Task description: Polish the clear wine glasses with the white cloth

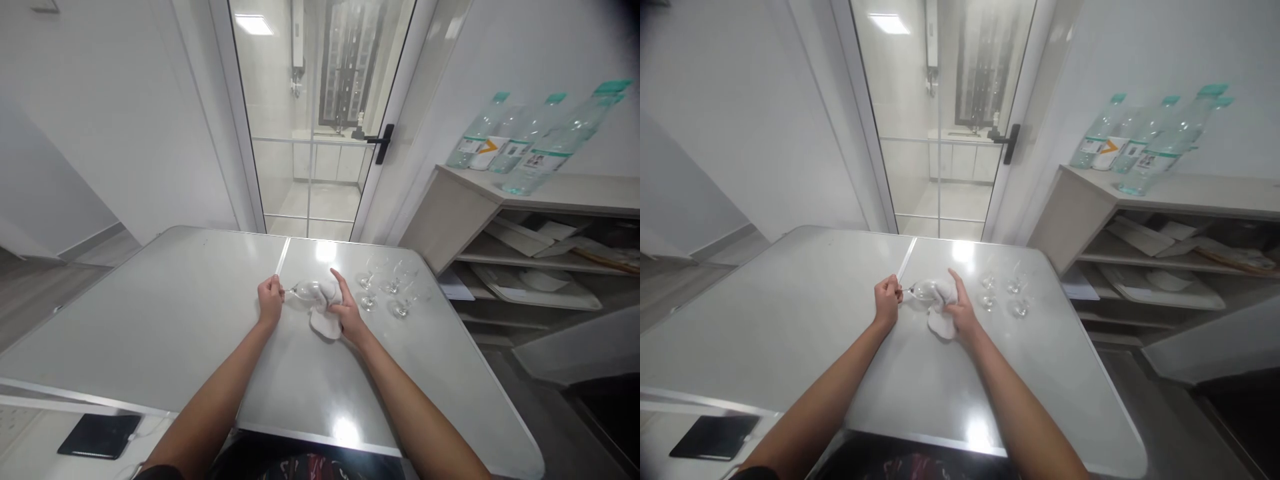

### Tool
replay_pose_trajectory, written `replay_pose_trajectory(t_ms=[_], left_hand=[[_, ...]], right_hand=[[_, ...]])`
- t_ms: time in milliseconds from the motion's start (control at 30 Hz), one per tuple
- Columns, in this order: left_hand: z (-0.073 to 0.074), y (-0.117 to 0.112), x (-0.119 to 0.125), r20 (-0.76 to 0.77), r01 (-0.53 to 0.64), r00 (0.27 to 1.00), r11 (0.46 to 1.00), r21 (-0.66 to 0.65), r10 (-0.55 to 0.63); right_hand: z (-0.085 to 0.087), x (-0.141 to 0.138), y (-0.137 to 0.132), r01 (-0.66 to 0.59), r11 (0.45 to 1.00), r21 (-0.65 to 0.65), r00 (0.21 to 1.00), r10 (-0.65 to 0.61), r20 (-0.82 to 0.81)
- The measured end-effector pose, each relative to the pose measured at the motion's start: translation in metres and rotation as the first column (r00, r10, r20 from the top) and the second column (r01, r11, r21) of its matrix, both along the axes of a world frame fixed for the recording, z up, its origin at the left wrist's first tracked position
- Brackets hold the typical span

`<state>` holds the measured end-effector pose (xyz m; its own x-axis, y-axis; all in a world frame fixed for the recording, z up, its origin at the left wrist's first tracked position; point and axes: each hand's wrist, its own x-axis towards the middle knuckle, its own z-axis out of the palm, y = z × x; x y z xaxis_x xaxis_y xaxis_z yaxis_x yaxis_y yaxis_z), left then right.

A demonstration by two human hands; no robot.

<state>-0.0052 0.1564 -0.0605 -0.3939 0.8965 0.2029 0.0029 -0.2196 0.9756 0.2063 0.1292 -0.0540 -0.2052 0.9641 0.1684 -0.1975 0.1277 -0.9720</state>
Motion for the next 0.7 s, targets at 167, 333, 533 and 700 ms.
replay_pose_trajectory(t_ms=[167,333,533,700], left_hand=[[-0.003,-0.002,0.000,-0.068,0.010,0.998,1.000,0.010,-0.009],[0.003,0.003,-0.006,0.242,-0.028,0.970,0.999,0.023,0.022],[0.006,0.001,0.003,0.383,0.077,0.920,0.996,0.035,-0.084],[-0.006,-0.003,0.016,0.176,0.264,0.953,0.960,-0.094,-0.245]], right_hand=[[-0.001,-0.003,-0.001,-0.059,0.996,0.060,0.991,0.052,0.124],[0.006,0.001,-0.002,-0.006,0.991,-0.132,0.989,-0.013,-0.149],[0.018,-0.004,-0.007,-0.081,0.976,-0.200,0.863,-0.032,-0.504],[0.024,-0.008,-0.014,-0.293,0.932,-0.212,0.837,0.142,-0.529]])
